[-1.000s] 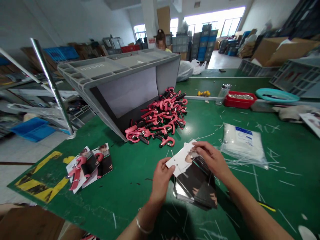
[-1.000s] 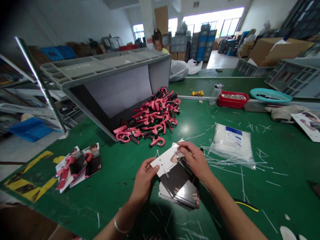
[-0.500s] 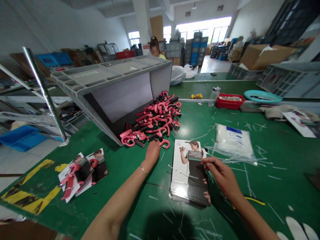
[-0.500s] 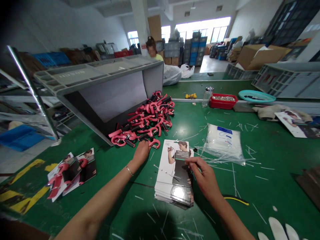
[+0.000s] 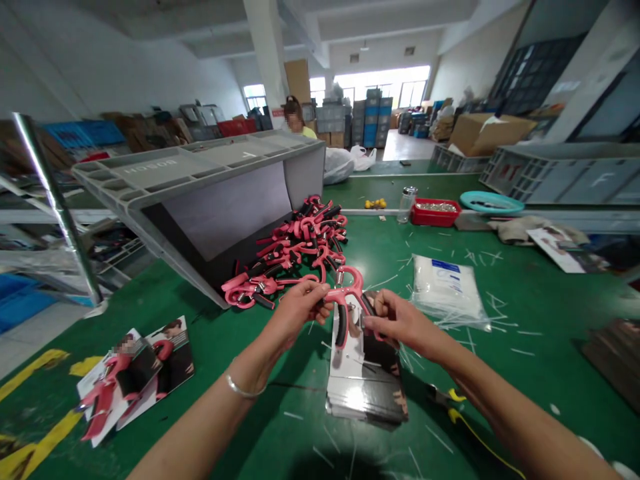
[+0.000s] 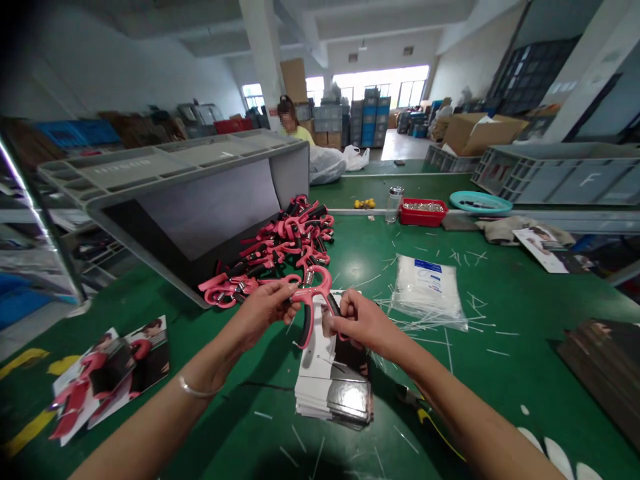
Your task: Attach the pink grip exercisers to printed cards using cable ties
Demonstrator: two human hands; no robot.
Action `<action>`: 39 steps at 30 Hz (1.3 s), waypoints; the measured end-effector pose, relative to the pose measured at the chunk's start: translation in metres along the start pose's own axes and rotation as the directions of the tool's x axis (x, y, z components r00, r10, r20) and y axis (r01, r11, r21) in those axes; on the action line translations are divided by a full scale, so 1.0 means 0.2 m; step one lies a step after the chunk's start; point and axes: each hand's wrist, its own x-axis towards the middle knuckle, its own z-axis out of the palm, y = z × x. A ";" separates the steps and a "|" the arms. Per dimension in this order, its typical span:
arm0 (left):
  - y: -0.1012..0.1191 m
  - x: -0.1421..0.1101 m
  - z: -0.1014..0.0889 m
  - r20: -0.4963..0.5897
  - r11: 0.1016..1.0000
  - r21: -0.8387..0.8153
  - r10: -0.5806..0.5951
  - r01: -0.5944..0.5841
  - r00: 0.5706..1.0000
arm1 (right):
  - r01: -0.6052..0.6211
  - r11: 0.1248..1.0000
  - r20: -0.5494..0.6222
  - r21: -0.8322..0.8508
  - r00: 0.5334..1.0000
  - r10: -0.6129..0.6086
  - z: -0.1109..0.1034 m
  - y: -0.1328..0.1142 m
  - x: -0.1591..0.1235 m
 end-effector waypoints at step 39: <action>-0.50 0.10 0.16 0.131 0.775 0.451 0.434 -0.443 0.891 | 0.181 0.896 -0.317 -0.405 0.892 -0.323 0.20 0.38 -0.03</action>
